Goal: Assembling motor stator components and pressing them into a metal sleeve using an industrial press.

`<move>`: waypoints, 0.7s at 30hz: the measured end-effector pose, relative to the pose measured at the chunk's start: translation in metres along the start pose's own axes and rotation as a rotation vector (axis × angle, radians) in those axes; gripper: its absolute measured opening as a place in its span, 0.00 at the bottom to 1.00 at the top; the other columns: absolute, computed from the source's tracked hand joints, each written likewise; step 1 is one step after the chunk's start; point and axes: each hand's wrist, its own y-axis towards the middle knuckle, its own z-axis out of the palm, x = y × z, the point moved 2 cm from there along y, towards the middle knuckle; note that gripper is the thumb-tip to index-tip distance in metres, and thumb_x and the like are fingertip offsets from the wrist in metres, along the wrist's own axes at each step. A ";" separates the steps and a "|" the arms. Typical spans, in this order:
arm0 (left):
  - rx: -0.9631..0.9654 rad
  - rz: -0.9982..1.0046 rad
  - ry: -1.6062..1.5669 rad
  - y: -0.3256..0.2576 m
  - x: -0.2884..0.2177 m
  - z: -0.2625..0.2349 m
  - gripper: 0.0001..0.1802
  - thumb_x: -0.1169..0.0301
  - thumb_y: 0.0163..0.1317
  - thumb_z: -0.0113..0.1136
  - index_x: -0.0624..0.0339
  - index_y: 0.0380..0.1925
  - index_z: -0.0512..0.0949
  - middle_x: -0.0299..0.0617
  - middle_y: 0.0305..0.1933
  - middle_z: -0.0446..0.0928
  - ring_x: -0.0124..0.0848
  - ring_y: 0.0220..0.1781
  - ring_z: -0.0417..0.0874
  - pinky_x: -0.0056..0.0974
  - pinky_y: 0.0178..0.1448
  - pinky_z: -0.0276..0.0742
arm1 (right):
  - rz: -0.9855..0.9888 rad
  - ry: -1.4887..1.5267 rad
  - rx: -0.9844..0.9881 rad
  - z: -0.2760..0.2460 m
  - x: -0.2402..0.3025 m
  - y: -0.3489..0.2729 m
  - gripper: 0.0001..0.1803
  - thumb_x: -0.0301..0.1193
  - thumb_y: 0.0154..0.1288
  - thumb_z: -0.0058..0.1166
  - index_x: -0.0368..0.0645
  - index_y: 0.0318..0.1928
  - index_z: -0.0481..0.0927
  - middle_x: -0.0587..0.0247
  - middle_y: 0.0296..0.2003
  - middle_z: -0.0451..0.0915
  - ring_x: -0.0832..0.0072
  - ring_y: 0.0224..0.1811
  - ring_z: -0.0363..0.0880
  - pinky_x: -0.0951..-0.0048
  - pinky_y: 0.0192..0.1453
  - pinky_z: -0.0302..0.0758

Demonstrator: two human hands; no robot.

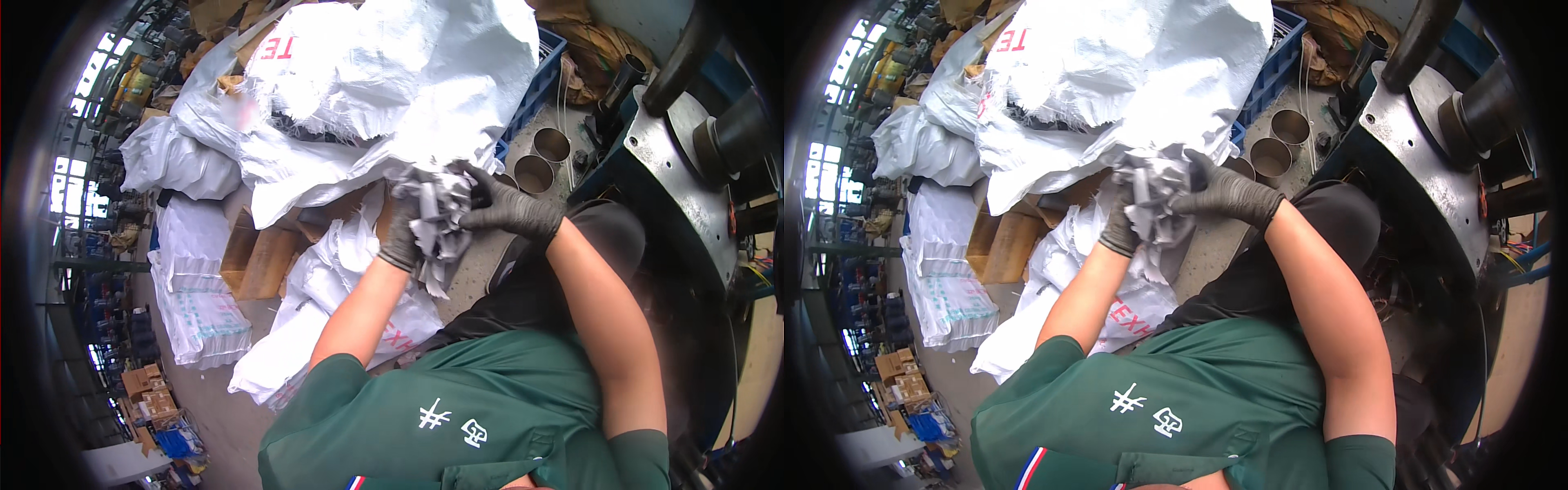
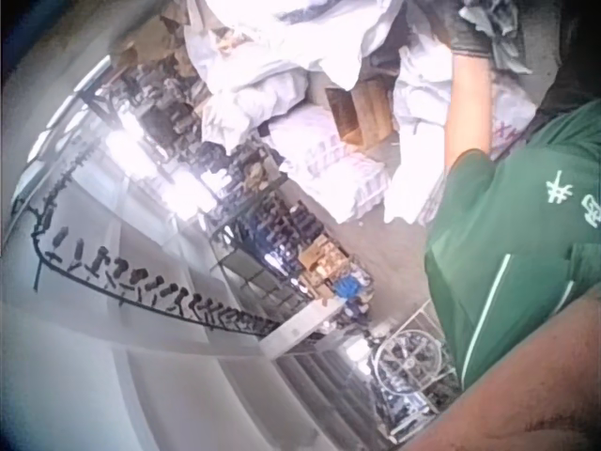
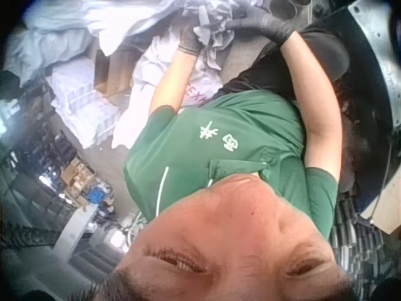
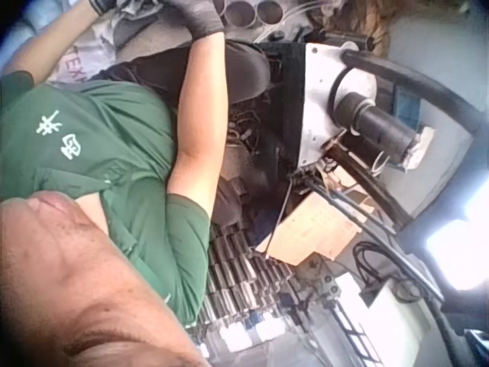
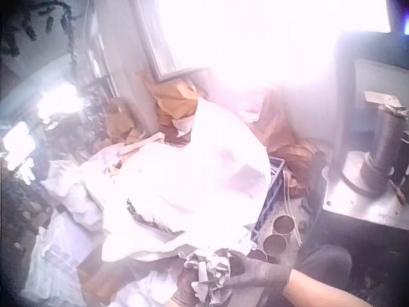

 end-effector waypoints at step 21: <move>0.525 0.564 1.712 0.054 -0.148 0.080 0.22 0.55 0.59 0.66 0.56 0.48 0.85 0.47 0.53 0.84 0.41 0.53 0.85 0.44 0.59 0.81 | -0.144 -0.004 -0.583 -0.041 0.046 0.057 0.51 0.48 0.57 0.76 0.35 0.73 0.67 0.44 0.57 0.82 0.64 0.57 0.82 0.66 0.63 0.78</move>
